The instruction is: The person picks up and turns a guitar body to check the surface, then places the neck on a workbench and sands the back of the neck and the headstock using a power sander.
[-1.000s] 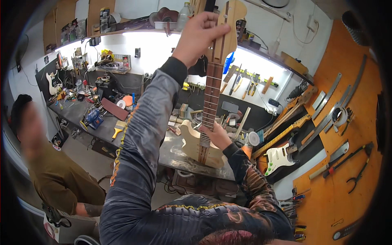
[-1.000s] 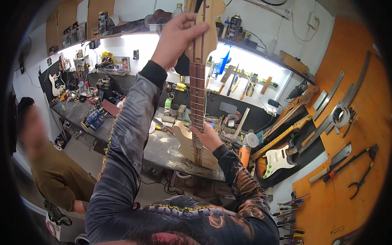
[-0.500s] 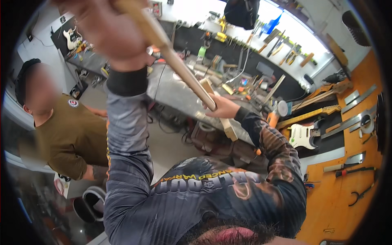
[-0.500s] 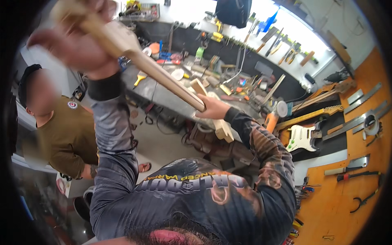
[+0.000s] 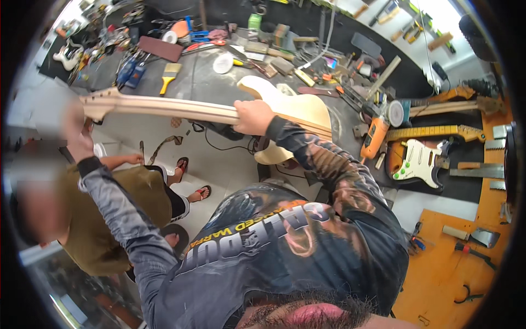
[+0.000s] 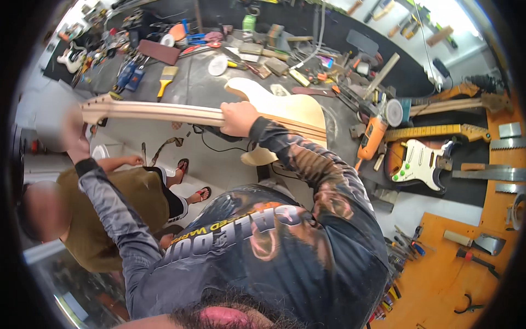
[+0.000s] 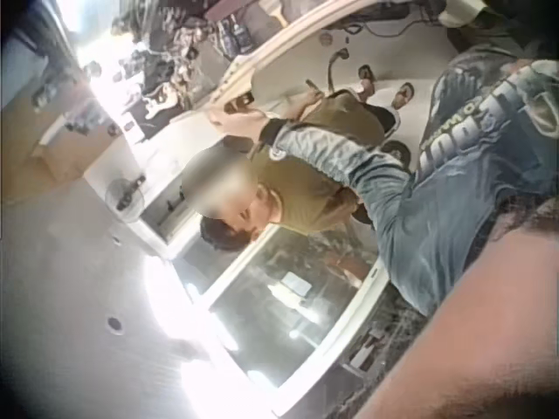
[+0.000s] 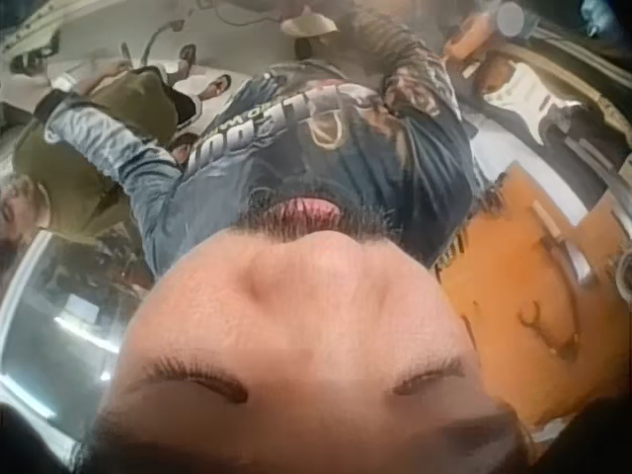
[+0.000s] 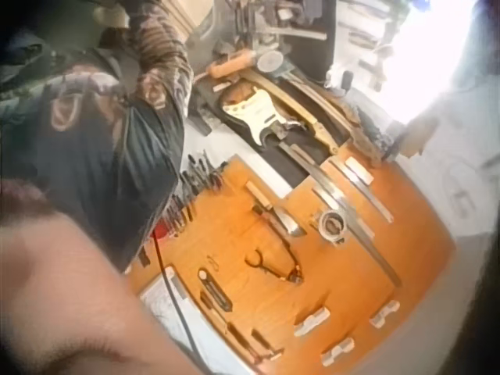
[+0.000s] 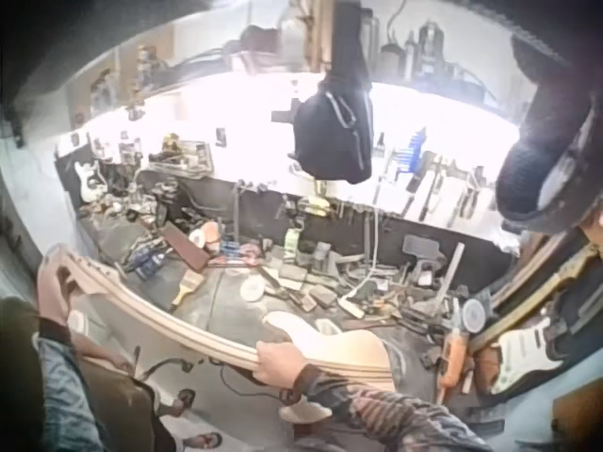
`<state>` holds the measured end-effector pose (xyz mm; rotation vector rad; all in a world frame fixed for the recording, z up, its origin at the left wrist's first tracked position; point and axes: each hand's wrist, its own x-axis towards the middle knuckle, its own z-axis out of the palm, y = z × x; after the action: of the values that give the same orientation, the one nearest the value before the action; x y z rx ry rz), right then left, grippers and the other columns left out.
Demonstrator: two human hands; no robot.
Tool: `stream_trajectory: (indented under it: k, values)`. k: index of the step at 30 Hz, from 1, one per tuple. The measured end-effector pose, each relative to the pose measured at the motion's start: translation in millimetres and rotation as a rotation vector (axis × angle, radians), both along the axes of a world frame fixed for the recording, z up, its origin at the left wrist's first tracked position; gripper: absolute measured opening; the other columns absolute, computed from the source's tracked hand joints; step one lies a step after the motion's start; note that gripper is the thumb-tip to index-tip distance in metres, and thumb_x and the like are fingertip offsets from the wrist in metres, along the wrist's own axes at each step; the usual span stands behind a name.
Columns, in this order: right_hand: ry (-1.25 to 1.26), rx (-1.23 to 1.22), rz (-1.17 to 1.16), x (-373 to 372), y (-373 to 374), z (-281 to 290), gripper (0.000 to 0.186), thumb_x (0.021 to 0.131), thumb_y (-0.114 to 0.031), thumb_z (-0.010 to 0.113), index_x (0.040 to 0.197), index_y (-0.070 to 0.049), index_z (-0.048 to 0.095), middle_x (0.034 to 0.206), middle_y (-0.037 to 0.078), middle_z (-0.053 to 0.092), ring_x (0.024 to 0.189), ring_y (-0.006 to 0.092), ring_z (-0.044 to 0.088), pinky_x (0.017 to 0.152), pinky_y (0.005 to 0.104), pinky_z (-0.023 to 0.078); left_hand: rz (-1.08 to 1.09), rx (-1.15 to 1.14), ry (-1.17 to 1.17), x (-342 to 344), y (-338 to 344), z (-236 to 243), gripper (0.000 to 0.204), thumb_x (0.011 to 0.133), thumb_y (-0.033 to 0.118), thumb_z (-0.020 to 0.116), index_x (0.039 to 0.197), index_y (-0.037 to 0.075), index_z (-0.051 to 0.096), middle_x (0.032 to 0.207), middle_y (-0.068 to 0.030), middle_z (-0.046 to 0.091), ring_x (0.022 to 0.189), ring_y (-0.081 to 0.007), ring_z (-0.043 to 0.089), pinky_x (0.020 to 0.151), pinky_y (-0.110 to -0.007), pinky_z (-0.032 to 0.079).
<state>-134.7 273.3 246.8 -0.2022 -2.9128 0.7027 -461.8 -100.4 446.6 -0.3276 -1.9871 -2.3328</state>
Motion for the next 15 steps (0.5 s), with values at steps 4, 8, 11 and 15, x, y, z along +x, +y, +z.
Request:
stream_trajectory:
  k: [4, 8, 11, 15]
  values:
    - [-0.038, 0.051, 0.004, -14.8, 2.5, -40.2, 0.031, 0.08, -0.027, 0.078, 0.096, -0.005, 0.066, 0.086, 0.018, 0.076, 0.081, 0.0393, 0.076, 0.075, 0.0493, 0.057, -0.019, -0.132, -0.138, -69.4, -34.0, -91.8, 0.04, 0.104, 0.025, 0.077, 0.136, 0.006, 0.063, 0.125, -0.0084, 0.071, 0.111, -0.0259, 0.072, 0.098, -0.042, 0.06]
    - [-0.033, -0.014, -0.02, -19.9, 6.0, -67.4, 0.026, 0.079, -0.022, 0.076, 0.096, -0.005, 0.065, 0.085, 0.018, 0.076, 0.082, 0.0403, 0.076, 0.077, 0.0509, 0.058, -0.099, -0.034, -0.175, -87.3, -25.8, -137.3, 0.035, 0.105, 0.026, 0.076, 0.131, 0.007, 0.064, 0.123, -0.0079, 0.072, 0.111, -0.0248, 0.072, 0.096, -0.041, 0.059]
    - [-0.099, -0.027, -0.089, -13.5, 17.6, -77.0, 0.028, 0.078, -0.021, 0.077, 0.096, -0.005, 0.064, 0.086, 0.019, 0.076, 0.083, 0.0406, 0.076, 0.078, 0.0523, 0.059, -0.176, 0.031, -0.192, -93.4, 31.2, -153.7, 0.032, 0.106, 0.026, 0.075, 0.13, 0.008, 0.065, 0.122, -0.0074, 0.073, 0.109, -0.0229, 0.072, 0.095, -0.04, 0.058]
    - [-0.12, 0.023, -0.132, -17.2, 32.1, -89.8, 0.035, 0.076, -0.024, 0.081, 0.098, -0.005, 0.062, 0.087, 0.019, 0.075, 0.084, 0.041, 0.075, 0.076, 0.0529, 0.058, -0.261, 0.049, -0.199, -111.7, 76.2, -176.3, 0.036, 0.107, 0.034, 0.073, 0.132, 0.009, 0.065, 0.121, -0.0062, 0.073, 0.106, -0.0211, 0.072, 0.094, -0.04, 0.058]
